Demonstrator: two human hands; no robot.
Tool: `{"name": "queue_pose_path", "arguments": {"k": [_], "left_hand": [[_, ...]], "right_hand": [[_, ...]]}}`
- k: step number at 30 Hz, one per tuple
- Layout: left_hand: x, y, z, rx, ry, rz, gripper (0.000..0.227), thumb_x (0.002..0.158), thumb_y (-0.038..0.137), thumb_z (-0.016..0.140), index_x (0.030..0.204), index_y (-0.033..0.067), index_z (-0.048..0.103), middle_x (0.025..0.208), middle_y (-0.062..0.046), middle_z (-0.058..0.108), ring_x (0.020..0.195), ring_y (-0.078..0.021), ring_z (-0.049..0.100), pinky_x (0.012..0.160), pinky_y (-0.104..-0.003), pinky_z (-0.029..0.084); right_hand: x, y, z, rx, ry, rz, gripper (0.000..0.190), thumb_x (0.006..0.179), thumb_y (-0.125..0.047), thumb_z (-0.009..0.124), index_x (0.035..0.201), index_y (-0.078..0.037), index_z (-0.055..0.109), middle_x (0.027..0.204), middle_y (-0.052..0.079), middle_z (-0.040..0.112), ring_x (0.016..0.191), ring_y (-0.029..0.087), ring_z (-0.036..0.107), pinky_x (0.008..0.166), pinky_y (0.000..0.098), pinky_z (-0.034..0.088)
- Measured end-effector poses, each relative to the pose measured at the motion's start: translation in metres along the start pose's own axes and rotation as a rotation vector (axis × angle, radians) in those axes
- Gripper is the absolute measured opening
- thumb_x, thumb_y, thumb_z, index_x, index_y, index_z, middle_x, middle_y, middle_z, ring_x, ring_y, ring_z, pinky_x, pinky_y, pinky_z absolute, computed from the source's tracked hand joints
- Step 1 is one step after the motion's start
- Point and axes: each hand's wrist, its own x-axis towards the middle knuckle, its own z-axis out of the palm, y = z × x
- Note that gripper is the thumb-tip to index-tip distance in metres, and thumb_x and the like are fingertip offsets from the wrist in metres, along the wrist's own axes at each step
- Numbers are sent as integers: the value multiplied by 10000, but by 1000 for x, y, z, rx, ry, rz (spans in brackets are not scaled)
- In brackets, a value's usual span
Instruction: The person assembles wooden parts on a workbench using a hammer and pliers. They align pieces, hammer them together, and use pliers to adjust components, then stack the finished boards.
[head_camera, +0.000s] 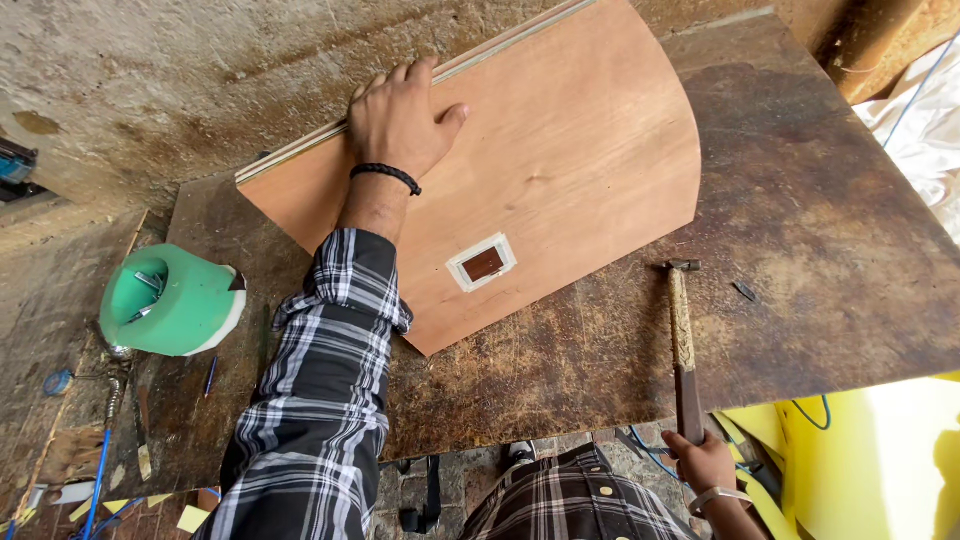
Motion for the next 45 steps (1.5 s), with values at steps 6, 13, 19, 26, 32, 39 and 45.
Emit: {"name": "queue_pose_path", "arguments": {"k": [6, 13, 19, 26, 32, 39, 45], "left_hand": [[16, -16, 17, -3, 28, -9, 728, 797, 529, 822, 1319, 65, 618, 1163, -168, 721, 1021, -356, 691, 871, -505, 540], [8, 1, -8, -18, -80, -84, 643, 809, 581, 826, 1205, 100, 667, 1122, -135, 735, 1026, -320, 706, 857, -489, 558], [-58, 57, -35, 115, 123, 83, 941, 563, 770, 762, 1201, 83, 681, 966, -131, 759, 829, -246, 722, 773, -469, 581], [-170, 40, -27, -186, 149, 353, 539, 768, 527, 843, 1086, 116, 697, 1016, -73, 746, 914, -206, 672, 798, -377, 540], [-306, -16, -6, -136, -157, 366, 422, 791, 11, 772, 1149, 226, 717, 1083, 42, 728, 1047, -205, 651, 987, -400, 515], [-429, -8, 67, -134, -517, 385, 815, 745, -21, 679, 1492, 240, 481, 1555, -20, 460, 1410, -268, 421, 1203, -493, 305], [-473, 34, 91, -153, -841, 168, 819, 749, 48, 675, 1507, 202, 405, 1642, -145, 310, 1470, -324, 300, 1203, -489, 241]], "right_hand": [[21, -15, 43, -553, -22, -121, 633, 780, -473, 830, 1146, 19, 675, 991, 193, 771, 933, 326, 745, 892, 422, 567], [31, -25, 40, -500, -8, -31, 587, 790, -353, 802, 1173, 55, 623, 930, 217, 777, 828, 316, 775, 820, 414, 597], [21, 2, 14, 179, -14, 64, 327, 843, -193, 750, 1042, 40, 634, 713, 134, 625, 546, 223, 572, 524, 364, 463], [3, 49, -32, 823, -296, 233, 152, 870, -175, 636, 982, -79, 599, 694, 37, 588, 563, 191, 586, 507, 337, 493], [-7, 95, -63, 545, -27, 143, 190, 871, -146, 625, 1049, -78, 622, 714, 70, 536, 536, 220, 537, 483, 382, 471], [-55, 90, -88, 259, 113, -95, 275, 897, -154, 761, 989, 41, 590, 759, 120, 622, 610, 234, 603, 544, 379, 493], [-70, 52, -72, 447, -137, -177, 312, 812, -98, 719, 1088, -20, 599, 844, 108, 710, 711, 207, 713, 644, 361, 619]]}}
